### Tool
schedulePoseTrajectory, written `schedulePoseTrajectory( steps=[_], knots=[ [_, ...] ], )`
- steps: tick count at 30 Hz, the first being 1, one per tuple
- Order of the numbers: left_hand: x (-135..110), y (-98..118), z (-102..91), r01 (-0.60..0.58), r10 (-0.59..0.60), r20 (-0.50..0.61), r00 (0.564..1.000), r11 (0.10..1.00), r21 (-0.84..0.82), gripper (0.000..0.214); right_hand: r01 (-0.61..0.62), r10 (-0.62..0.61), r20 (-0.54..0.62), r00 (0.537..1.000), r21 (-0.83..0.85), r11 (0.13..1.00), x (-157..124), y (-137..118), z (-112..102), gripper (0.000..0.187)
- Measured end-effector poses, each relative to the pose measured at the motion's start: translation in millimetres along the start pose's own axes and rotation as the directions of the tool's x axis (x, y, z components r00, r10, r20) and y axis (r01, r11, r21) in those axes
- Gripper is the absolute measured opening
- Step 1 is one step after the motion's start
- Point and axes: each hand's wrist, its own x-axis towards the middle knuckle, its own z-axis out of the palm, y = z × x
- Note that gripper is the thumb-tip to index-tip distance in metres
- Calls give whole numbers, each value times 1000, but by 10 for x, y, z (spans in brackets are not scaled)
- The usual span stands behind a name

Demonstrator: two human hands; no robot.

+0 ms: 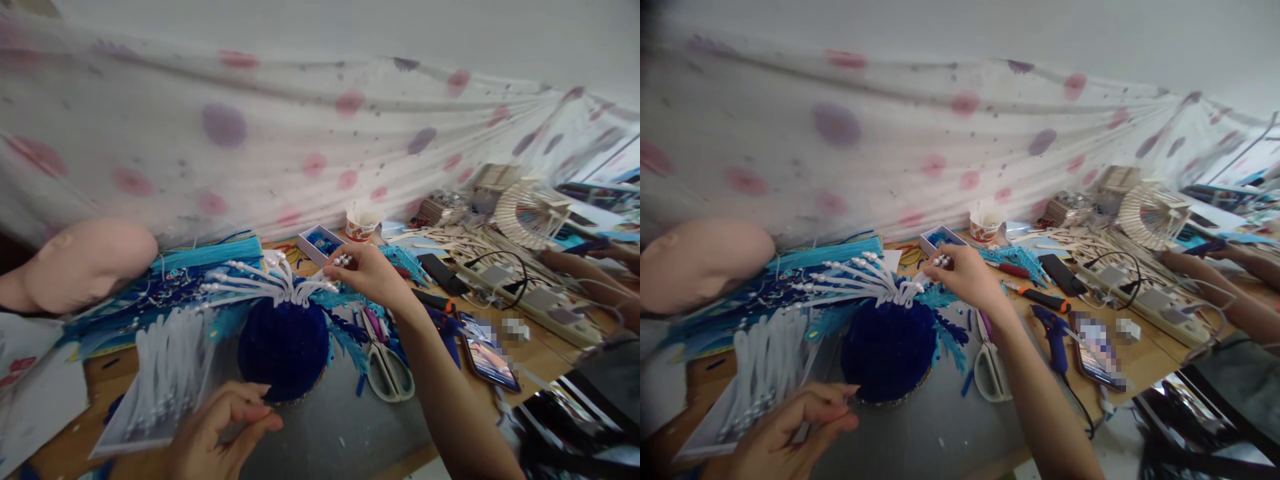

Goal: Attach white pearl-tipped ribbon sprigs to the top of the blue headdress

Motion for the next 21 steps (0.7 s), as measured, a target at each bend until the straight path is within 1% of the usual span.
schedulePoseTrajectory(
  steps=[2, 4, 6, 7, 8, 9, 10, 11, 12, 13, 14, 15, 16, 17, 18, 19, 20, 21],
  knots=[
    [-26, -8, 12, 49, -49, -4, 999, 998, -38, 20, -1, 1, -6, 1000, -11, 1000, 8, -4, -16, 15],
    [-46, -11, 10, 67, -68, -16, 998, 997, -49, 15, 24, -24, -63, 998, 1, 1000, -18, -22, -65, 18],
    [-54, -5, -2, 41, -42, -29, 999, 999, -34, 15, 44, -48, -204, 978, -19, 999, -120, -72, -121, 21],
    [-51, 4, -8, 19, -20, -46, 999, 1000, -17, 16, 50, -63, -305, 950, -51, 997, -210, -110, -138, 21],
    [-43, 20, -10, 3, -3, -87, 996, 1000, 1, 17, 52, -88, -424, 902, -96, 994, -328, -155, -138, 19],
    [-32, 44, -5, 0, 1, -135, 991, 1000, 8, 17, 62, -125, -544, 830, -132, 989, -469, -202, -114, 14],
    [-17, 75, 7, 9, -9, -187, 982, 1000, -3, 19, 92, -162, -653, 740, -140, 986, -627, -247, -65, 11],
    [0, 111, 26, 28, -35, -210, 977, 999, -39, 22, 152, -193, -742, 642, -123, 981, -789, -284, 12, 8],
    [17, 151, 50, 48, -69, -220, 973, 994, -100, 26, 199, -209, -782, 587, -111, 974, -942, -310, 112, 10],
    [31, 192, 77, 71, -108, -204, 973, 981, -178, 31, 278, -259, -775, 577, -111, 954, -1073, -323, 228, 16],
    [39, 232, 103, 89, -135, -164, 977, 961, -262, 36, 325, -301, -647, 700, -86, 942, -1171, -324, 353, 23],
    [39, 267, 124, 107, -150, -106, 983, 935, -337, 41, 314, -295, -464, 835, -38, 949, -1231, -314, 476, 32],
    [30, 297, 135, 127, -155, -38, 987, 909, -396, 46, 278, -263, -261, 929, 19, 961, -1251, -296, 586, 44],
    [12, 320, 135, 153, -154, 34, 988, 889, -433, 50, 236, -229, -114, 967, 48, 971, -1237, -273, 673, 50],
    [-15, 334, 122, 178, -149, 99, 984, 877, -447, 55, 207, -207, -13, 978, 48, 977, -1200, -250, 729, 45],
    [-48, 338, 96, 203, -145, 162, 976, 873, -444, 57, 203, -205, 28, 978, 47, 978, -1153, -230, 750, 34],
    [-83, 330, 61, 227, -151, 201, 968, 873, -433, 58, 207, -208, 21, 978, 58, 977, -1113, -217, 733, 23],
    [-119, 307, 20, 249, -172, 215, 961, 876, -414, 58, 215, -215, -7, 977, 81, 973, -1091, -211, 683, 16]
  ],
)
